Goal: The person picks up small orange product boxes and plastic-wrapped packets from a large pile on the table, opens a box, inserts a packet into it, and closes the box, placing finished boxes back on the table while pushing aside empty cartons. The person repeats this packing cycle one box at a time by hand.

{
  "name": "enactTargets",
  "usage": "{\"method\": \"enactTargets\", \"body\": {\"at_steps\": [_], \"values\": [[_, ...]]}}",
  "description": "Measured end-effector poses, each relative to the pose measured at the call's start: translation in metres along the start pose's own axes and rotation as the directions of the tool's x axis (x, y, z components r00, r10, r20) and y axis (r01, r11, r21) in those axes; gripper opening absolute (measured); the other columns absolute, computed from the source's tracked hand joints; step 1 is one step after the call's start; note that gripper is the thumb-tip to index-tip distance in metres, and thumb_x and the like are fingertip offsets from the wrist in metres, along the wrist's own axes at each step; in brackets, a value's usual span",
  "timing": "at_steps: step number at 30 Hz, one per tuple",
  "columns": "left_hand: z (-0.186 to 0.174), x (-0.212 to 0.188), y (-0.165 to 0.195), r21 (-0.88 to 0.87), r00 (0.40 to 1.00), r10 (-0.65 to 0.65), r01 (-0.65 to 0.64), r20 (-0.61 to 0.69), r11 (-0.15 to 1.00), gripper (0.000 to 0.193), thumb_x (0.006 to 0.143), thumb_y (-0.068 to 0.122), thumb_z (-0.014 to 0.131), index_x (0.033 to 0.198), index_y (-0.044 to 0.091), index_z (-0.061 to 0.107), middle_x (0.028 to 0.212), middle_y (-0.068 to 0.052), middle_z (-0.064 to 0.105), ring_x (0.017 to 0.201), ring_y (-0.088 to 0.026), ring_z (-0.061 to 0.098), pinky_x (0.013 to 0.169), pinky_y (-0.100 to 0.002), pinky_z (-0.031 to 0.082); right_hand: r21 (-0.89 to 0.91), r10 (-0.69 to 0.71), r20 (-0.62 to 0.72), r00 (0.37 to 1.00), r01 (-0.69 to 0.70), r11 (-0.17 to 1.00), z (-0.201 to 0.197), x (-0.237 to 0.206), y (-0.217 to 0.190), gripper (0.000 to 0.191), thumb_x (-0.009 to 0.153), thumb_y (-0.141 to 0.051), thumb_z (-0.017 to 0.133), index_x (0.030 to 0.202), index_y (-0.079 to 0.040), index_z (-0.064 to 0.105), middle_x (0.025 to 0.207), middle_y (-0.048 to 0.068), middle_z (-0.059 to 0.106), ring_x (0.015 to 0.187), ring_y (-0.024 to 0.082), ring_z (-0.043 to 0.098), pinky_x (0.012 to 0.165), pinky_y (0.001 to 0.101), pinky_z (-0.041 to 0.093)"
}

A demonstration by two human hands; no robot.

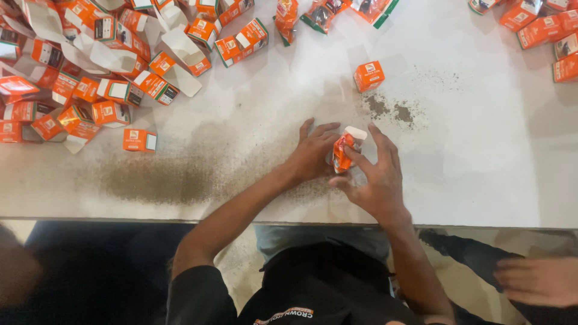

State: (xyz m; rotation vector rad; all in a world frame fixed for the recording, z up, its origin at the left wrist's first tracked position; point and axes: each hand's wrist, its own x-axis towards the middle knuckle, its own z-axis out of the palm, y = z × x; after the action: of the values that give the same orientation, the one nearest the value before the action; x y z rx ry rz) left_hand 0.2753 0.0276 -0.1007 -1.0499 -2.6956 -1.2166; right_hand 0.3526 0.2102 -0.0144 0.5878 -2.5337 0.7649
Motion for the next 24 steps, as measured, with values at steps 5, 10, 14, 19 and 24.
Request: {"method": "enactTargets", "body": {"at_steps": [5,10,14,19,24], "values": [[0.003,0.001,0.003,0.065,1.000,-0.016,0.017,-0.010,0.998,0.073,0.064,0.039,0.092,0.128,0.017,0.065,0.128,-0.002,0.068,0.144,-0.026,0.043,0.118,-0.068,0.013,-0.218,0.116,0.213,0.970,-0.069,0.974,-0.007,0.003,-0.004,0.050,0.078,-0.030,0.080,0.124,-0.013,0.074,0.157,0.019,0.041,0.142,0.039,0.044,0.110,0.0505,0.043],[0.003,-0.001,0.010,0.111,1.000,-0.023,0.024,-0.007,0.994,0.076,0.066,0.047,0.094,0.126,0.012,0.064,0.128,-0.004,0.067,0.144,-0.027,0.043,0.117,-0.071,0.011,-0.204,0.206,0.323,0.924,-0.145,0.968,0.013,0.004,0.015,0.030,0.094,-0.026,0.073,0.121,-0.011,0.074,0.151,0.019,0.051,0.137,0.035,0.051,0.102,0.0498,0.046],[0.001,-0.002,0.010,0.075,0.998,-0.012,0.017,-0.062,0.997,0.075,0.066,0.046,0.093,0.126,0.012,0.064,0.130,-0.003,0.067,0.144,-0.026,0.044,0.118,-0.069,0.012,-0.210,0.264,0.283,0.922,-0.209,0.955,0.026,0.002,0.023,0.026,0.098,-0.028,0.072,0.118,-0.012,0.075,0.146,0.018,0.057,0.123,0.034,0.059,0.097,0.0480,0.049],[0.003,0.000,0.005,0.052,0.993,-0.062,0.067,-0.102,0.996,0.079,0.063,0.046,0.094,0.127,0.011,0.064,0.130,-0.006,0.065,0.142,-0.028,0.043,0.116,-0.068,0.013,-0.141,0.175,0.054,0.983,-0.166,0.976,0.025,-0.006,0.012,0.033,0.102,-0.038,0.068,0.123,-0.014,0.074,0.152,0.015,0.057,0.123,0.031,0.064,0.100,0.0438,0.053],[0.002,0.002,0.003,0.092,0.990,-0.072,0.083,-0.118,0.992,0.077,0.064,0.040,0.093,0.128,0.009,0.063,0.134,-0.007,0.064,0.143,-0.028,0.044,0.117,-0.066,0.016,-0.356,0.024,0.150,0.988,0.031,0.934,0.015,0.000,-0.003,0.065,0.083,-0.056,0.071,0.133,-0.013,0.070,0.148,0.027,0.047,0.126,0.041,0.058,0.097,0.0505,0.050]]}}
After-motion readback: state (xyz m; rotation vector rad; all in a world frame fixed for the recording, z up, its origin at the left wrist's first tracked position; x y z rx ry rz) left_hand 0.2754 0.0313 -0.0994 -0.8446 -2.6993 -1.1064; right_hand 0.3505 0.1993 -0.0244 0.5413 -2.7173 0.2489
